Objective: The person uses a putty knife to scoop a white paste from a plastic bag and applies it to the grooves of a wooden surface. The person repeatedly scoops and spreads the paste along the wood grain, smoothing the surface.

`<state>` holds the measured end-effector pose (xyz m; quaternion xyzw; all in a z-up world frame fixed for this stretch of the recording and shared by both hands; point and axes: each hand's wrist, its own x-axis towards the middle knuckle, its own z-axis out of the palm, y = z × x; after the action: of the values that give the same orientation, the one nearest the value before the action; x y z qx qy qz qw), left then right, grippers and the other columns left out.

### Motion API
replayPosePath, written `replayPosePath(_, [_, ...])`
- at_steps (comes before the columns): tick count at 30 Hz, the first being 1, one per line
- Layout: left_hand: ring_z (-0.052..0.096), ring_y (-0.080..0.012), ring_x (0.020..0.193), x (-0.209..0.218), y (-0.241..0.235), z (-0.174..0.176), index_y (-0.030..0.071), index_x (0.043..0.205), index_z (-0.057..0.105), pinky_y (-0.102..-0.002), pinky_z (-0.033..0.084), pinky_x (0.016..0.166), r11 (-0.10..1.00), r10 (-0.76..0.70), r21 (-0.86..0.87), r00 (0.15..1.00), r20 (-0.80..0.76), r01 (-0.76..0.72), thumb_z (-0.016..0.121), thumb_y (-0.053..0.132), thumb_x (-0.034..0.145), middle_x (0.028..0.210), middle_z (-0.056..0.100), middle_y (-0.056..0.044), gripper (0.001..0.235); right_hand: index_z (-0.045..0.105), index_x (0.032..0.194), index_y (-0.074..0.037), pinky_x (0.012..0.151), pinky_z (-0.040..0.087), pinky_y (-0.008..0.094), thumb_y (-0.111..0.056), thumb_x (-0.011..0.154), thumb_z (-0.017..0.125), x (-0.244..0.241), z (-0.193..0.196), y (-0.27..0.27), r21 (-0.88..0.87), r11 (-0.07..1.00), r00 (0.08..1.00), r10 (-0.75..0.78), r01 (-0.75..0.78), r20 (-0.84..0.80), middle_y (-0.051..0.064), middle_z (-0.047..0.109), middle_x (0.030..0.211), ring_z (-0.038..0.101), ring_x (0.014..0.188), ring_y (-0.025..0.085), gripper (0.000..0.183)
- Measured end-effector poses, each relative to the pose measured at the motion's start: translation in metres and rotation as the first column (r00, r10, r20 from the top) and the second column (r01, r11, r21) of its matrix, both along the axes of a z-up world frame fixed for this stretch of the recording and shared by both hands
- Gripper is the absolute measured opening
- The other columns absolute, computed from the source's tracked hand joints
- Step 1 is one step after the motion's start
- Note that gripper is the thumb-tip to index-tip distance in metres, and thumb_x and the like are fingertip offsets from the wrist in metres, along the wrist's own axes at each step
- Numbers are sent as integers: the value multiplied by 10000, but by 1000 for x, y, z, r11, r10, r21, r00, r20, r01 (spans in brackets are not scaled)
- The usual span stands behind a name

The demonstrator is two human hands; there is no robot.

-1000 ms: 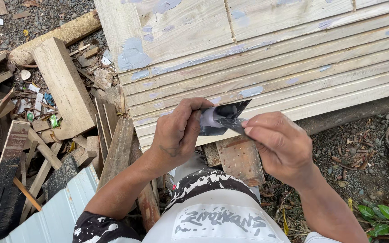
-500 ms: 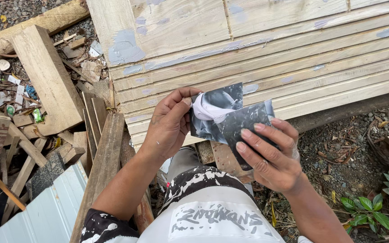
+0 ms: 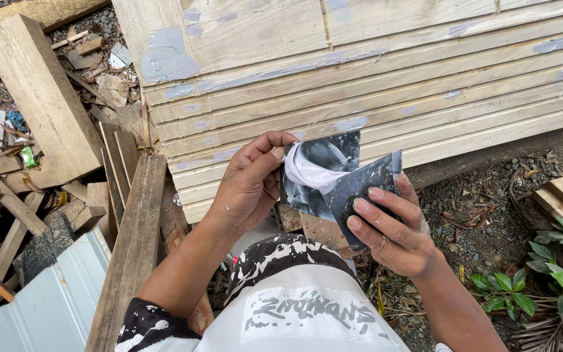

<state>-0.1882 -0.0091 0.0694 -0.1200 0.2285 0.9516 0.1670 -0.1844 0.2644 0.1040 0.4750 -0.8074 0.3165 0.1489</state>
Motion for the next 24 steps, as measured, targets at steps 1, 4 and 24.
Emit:
replayPosePath(1, [703,-72,846,1,1,-1,-18,1220,603,-216,586,750,1000,-1,6,1000,-1,1,527,88,1093,992,713,-41,182,768,1126,-104,1238,342,589,35,830,743,1,0,3,5,1000,1000,-1,1,0,56,675,1253,568,1285,284,328])
replayPosePath(4, [706,-72,856,0,2,-3,-20,1214,604,-221,592,767,1000,-10,9,1000,4,10,541,90,1082,1000,714,-42,183,770,1112,-103,1238,332,597,23,829,743,1,-2,9,12,1000,1000,-11,11,-11,53,672,1245,571,1275,290,311])
replayPosePath(24, [550,-18,783,-14,-2,-1,-6,1291,650,-192,465,676,877,-157,-474,981,-116,84,502,131,1124,933,643,1,262,616,1339,-67,1181,462,548,148,1028,582,-2,-29,59,-42,941,942,-335,335,5,166,641,1370,608,1344,383,379])
